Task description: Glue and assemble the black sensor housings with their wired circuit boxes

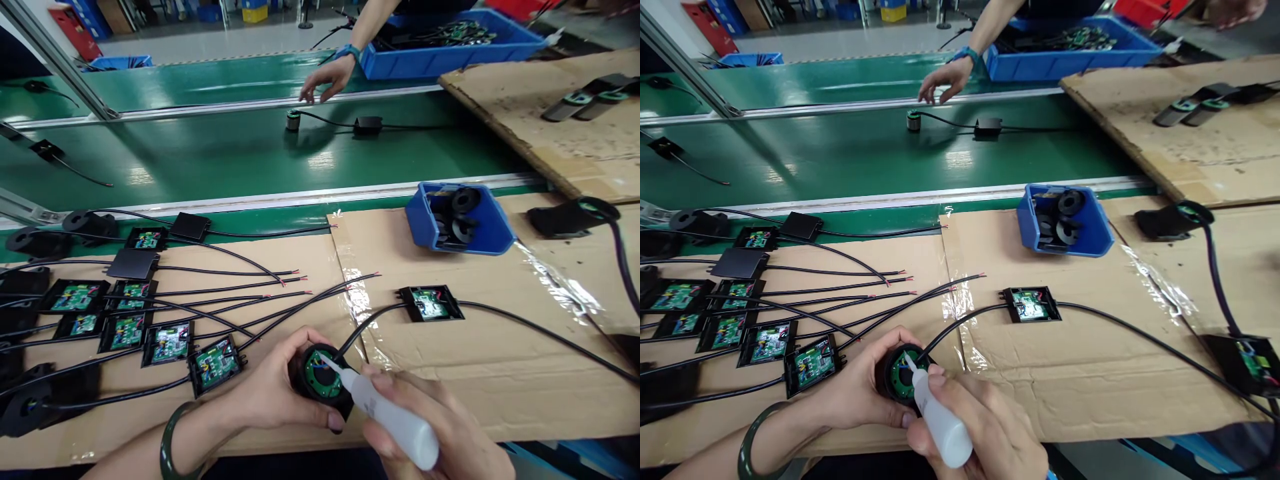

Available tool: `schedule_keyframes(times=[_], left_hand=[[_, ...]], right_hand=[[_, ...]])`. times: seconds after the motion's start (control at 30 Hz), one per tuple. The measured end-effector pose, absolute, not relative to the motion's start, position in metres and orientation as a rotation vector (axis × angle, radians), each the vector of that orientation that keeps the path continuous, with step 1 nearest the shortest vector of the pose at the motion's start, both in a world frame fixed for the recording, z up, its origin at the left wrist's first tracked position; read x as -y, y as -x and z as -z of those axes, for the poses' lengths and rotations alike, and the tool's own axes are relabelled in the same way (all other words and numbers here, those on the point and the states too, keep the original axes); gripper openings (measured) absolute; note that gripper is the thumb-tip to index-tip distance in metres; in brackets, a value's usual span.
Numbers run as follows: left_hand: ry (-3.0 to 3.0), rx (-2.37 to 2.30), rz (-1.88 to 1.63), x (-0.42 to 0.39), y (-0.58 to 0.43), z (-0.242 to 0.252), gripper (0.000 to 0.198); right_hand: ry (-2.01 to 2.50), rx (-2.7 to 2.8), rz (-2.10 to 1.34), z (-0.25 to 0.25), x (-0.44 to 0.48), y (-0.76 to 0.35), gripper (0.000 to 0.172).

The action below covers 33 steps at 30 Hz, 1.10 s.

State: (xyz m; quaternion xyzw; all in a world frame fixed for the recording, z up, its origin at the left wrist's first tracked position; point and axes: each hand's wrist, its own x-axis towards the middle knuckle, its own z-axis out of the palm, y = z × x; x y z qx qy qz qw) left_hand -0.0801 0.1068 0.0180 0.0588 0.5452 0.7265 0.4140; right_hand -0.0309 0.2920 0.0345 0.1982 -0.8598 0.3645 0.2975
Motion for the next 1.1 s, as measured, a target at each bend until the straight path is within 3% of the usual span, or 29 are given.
schedule_keyframes(times=[0.3,0.4,0.53,0.63,0.77,0.93,1.1], left_hand=[[-0.187,-1.454,-1.812,-0.105,0.081,-0.019,0.061],[-0.304,-1.728,-1.761,-0.102,0.077,-0.016,0.060],[-0.430,-2.159,-1.588,-0.101,0.075,-0.015,0.054],[-0.523,-2.345,-1.427,-0.102,0.075,-0.015,0.051],[-0.635,-2.489,-1.225,-0.101,0.074,-0.011,0.056],[-0.799,-2.681,-1.097,-0.093,0.079,-0.007,0.057],[-0.702,-2.466,-1.136,-0.083,0.086,-0.016,0.068]], right_hand=[[-0.240,2.011,-1.657,-0.024,-0.284,0.031,0.021],[-0.026,1.750,-1.959,-0.026,-0.294,0.042,0.018],[0.009,1.620,-2.097,-0.035,-0.312,0.077,0.013],[-0.013,1.717,-2.192,-0.036,-0.317,0.115,0.026],[-0.090,1.993,-2.110,-0.019,-0.305,0.182,0.041],[-0.148,2.233,-1.916,0.015,-0.277,0.261,0.032],[-0.200,2.420,-1.683,0.037,-0.262,0.298,0.017]])
